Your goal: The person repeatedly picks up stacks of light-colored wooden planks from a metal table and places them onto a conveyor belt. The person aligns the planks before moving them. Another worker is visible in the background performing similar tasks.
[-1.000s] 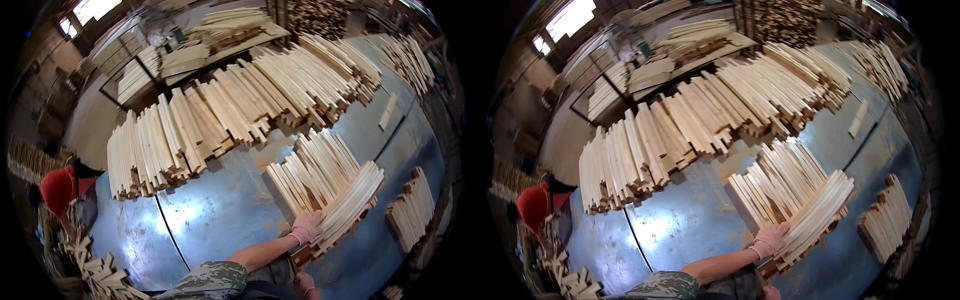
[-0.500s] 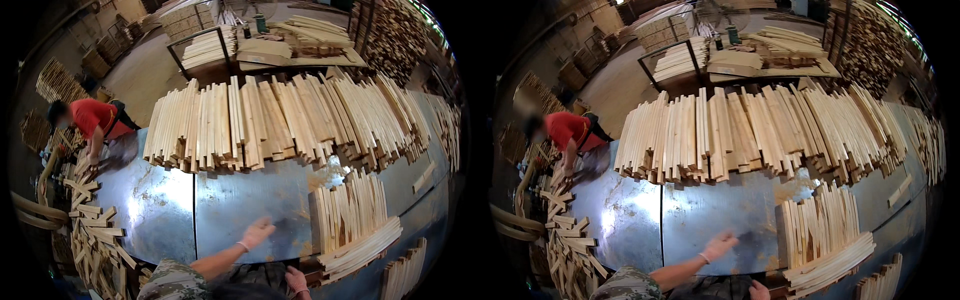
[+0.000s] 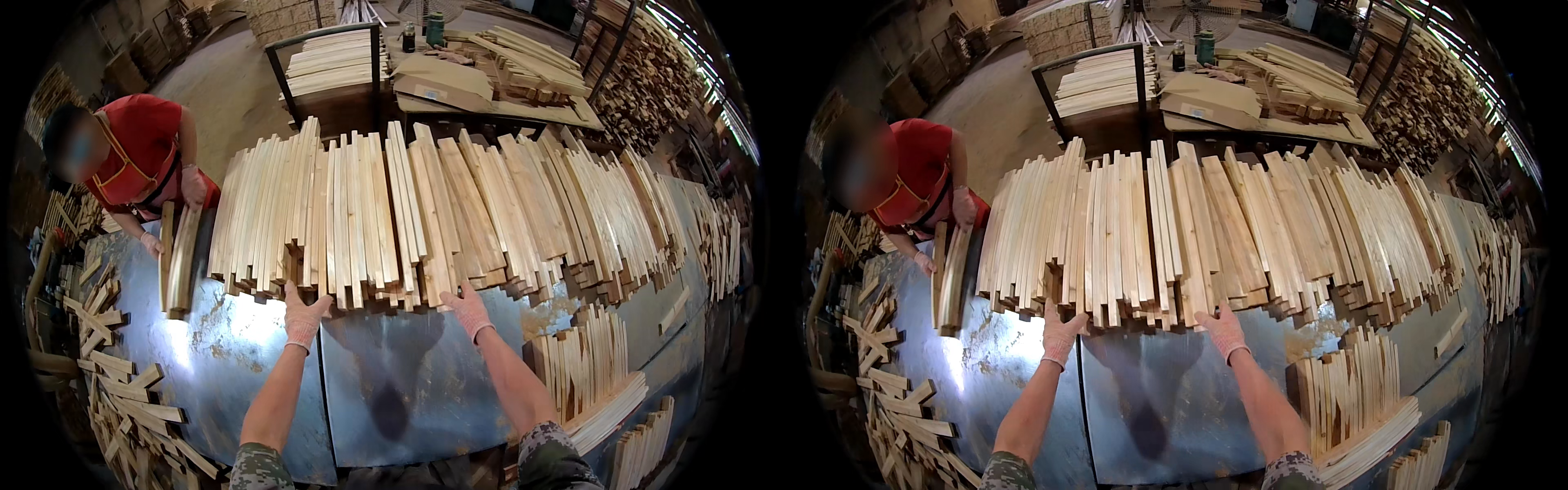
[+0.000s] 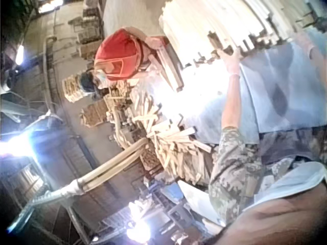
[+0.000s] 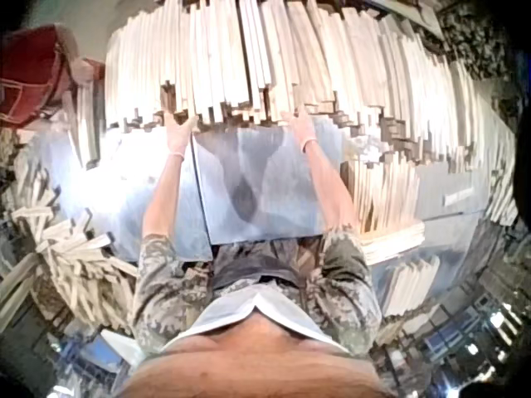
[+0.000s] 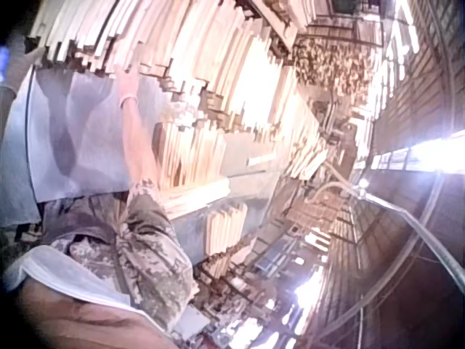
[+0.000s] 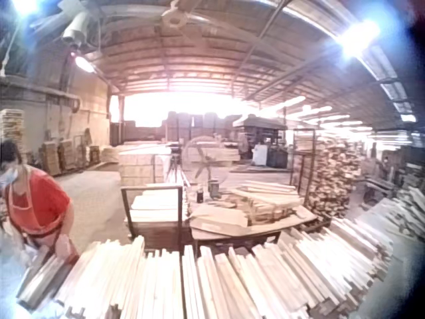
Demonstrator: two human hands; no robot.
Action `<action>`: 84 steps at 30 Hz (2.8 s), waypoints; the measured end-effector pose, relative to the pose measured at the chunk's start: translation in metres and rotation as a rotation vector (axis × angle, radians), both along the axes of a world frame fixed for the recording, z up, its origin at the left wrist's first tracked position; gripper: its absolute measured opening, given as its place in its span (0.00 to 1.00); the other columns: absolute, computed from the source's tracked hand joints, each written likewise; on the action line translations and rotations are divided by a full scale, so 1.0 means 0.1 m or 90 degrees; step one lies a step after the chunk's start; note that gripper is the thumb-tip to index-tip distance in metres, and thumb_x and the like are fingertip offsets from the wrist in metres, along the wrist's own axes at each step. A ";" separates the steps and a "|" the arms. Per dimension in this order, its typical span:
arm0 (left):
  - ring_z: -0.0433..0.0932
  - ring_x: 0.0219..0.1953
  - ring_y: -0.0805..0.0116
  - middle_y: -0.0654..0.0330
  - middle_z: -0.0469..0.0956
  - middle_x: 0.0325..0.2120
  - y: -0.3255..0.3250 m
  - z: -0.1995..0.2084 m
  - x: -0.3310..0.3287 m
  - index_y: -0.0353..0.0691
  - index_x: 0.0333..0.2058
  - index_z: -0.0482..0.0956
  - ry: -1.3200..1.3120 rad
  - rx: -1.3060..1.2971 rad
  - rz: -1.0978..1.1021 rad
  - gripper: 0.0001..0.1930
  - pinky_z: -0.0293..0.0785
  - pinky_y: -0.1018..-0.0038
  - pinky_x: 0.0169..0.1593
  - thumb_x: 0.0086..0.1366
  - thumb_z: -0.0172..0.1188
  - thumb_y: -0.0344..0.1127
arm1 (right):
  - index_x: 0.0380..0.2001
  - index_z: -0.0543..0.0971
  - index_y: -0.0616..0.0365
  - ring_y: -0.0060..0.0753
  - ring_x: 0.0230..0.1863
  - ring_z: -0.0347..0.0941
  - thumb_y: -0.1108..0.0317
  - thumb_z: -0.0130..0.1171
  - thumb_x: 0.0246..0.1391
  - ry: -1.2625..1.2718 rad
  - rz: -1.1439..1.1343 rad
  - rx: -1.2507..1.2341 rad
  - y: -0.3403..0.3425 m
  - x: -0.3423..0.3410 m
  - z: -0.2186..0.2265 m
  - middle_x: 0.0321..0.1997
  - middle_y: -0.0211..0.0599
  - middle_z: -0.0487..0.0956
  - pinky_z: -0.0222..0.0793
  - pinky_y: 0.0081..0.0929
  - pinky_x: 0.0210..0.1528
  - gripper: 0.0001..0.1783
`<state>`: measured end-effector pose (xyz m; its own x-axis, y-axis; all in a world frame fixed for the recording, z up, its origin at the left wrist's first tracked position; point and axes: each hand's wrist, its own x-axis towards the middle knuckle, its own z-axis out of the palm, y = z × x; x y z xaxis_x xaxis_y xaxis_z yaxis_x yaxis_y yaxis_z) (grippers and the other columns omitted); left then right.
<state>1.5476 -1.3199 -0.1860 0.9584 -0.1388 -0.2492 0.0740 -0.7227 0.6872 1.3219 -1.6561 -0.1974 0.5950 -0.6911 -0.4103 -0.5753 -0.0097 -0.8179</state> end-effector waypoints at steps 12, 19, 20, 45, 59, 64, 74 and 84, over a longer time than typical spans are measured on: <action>0.67 0.73 0.45 0.41 0.67 0.71 -0.26 0.14 0.53 0.34 0.75 0.62 0.012 0.063 -0.023 0.53 0.64 0.58 0.74 0.58 0.73 0.56 | 0.64 0.70 0.66 0.61 0.65 0.75 0.49 0.69 0.49 0.220 0.287 -0.260 -0.02 1.10 0.27 0.62 0.64 0.78 0.71 0.48 0.66 0.44; 0.68 0.70 0.40 0.39 0.68 0.70 0.21 0.13 0.49 0.34 0.72 0.65 -0.274 -0.045 0.064 0.46 0.65 0.52 0.73 0.60 0.74 0.47 | 0.65 0.70 0.68 0.55 0.61 0.79 0.45 0.74 0.48 0.169 0.281 -0.178 -0.25 1.36 0.35 0.61 0.61 0.80 0.74 0.43 0.63 0.49; 0.69 0.70 0.41 0.40 0.69 0.69 0.35 0.08 0.53 0.33 0.71 0.66 -0.318 0.076 0.073 0.46 0.66 0.52 0.72 0.59 0.75 0.47 | 0.64 0.71 0.68 0.52 0.58 0.80 0.47 0.77 0.47 0.240 0.310 -0.176 -0.22 1.52 0.60 0.60 0.59 0.81 0.75 0.41 0.62 0.49; 0.85 0.52 0.39 0.36 0.82 0.50 0.04 0.39 1.18 0.31 0.57 0.62 0.105 0.310 0.149 0.44 0.81 0.52 0.56 0.52 0.76 0.52 | 0.74 0.62 0.70 0.49 0.79 0.62 0.63 0.84 0.43 0.099 0.182 -0.063 -0.55 2.08 0.11 0.76 0.59 0.68 0.59 0.34 0.79 0.60; 0.83 0.49 0.36 0.40 0.82 0.45 0.90 0.50 -0.43 0.35 0.56 0.65 0.074 0.216 0.227 0.44 0.80 0.51 0.54 0.45 0.82 0.46 | 0.67 0.73 0.61 0.43 0.56 0.82 0.68 0.81 0.43 0.049 0.207 -0.035 0.48 0.45 0.26 0.56 0.48 0.84 0.76 0.39 0.63 0.46; 0.83 0.41 0.54 0.48 0.83 0.41 1.58 0.31 -0.76 0.34 0.53 0.73 -0.058 0.145 0.101 0.38 0.80 0.61 0.46 0.49 0.81 0.48 | 0.78 0.61 0.54 0.46 0.60 0.80 0.63 0.81 0.45 0.114 0.218 -0.083 0.82 -0.07 0.31 0.63 0.49 0.80 0.75 0.41 0.65 0.58; 0.79 0.48 0.70 0.62 0.84 0.46 1.14 -0.18 1.09 0.31 0.55 0.82 0.282 -0.347 0.058 0.33 0.75 0.72 0.55 0.69 0.69 0.59 | 0.79 0.55 0.64 0.48 0.69 0.76 0.37 0.70 0.58 0.039 0.092 0.155 0.29 0.33 -0.58 0.68 0.60 0.78 0.69 0.38 0.70 0.61; 0.83 0.50 0.61 0.54 0.85 0.50 1.46 0.00 0.55 0.29 0.59 0.80 0.460 -0.391 0.096 0.30 0.79 0.65 0.57 0.64 0.74 0.42 | 0.72 0.67 0.65 0.31 0.64 0.76 0.49 0.71 0.62 -0.031 0.029 0.256 0.74 -0.02 -0.13 0.65 0.43 0.79 0.70 0.32 0.67 0.45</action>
<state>1.6024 -1.1743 -0.1857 0.6203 -0.3300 -0.7115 0.6909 -0.1995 0.6949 1.3203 -1.5825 -0.2102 0.6473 -0.4538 -0.6124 -0.5417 0.2913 -0.7885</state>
